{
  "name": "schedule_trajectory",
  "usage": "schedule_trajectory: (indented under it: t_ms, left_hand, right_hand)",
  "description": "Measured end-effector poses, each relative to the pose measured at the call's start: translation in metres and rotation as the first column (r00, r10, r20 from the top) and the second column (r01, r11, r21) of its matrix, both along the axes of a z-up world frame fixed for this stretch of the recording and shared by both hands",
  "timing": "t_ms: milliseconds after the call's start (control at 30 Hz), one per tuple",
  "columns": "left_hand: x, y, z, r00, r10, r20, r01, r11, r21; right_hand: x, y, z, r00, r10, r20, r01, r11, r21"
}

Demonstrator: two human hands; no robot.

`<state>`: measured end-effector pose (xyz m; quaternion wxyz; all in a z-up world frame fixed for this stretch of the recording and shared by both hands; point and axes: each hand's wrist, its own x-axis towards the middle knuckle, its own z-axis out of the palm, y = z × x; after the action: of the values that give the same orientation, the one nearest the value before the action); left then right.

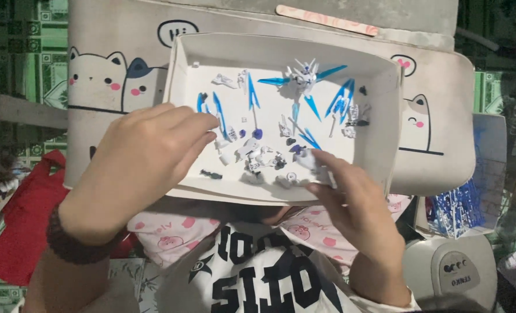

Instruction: Assembling small plastic components of a toy robot model kit by hand.

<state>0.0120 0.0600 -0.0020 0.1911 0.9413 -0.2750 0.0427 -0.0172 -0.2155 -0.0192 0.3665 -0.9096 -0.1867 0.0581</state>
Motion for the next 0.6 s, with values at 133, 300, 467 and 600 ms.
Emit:
schedule_trajectory:
  t_ms: [133, 300, 467, 600]
  left_hand:
    - [-0.001, -0.003, -0.017, 0.999, -0.04, -0.005, 0.04, 0.98, 0.193]
    - [-0.006, -0.011, -0.043, 0.998, -0.044, -0.044, 0.057, 0.929, 0.366]
    - [0.007, -0.018, -0.032, 0.947, -0.134, -0.293, 0.2, 0.957, 0.209]
    - [0.014, -0.036, -0.02, 0.963, -0.192, -0.19, 0.214, 0.971, 0.105]
  right_hand:
    - [-0.005, -0.016, -0.007, 0.994, -0.102, -0.043, 0.102, 0.995, 0.003]
    - [-0.014, -0.029, -0.01, 0.98, -0.199, 0.004, 0.196, 0.971, 0.138]
    - [-0.015, -0.045, -0.018, 0.944, 0.292, -0.153, -0.036, 0.551, 0.834]
    - [-0.023, -0.013, 0.041, 0.846, 0.521, -0.113, 0.008, 0.199, 0.98]
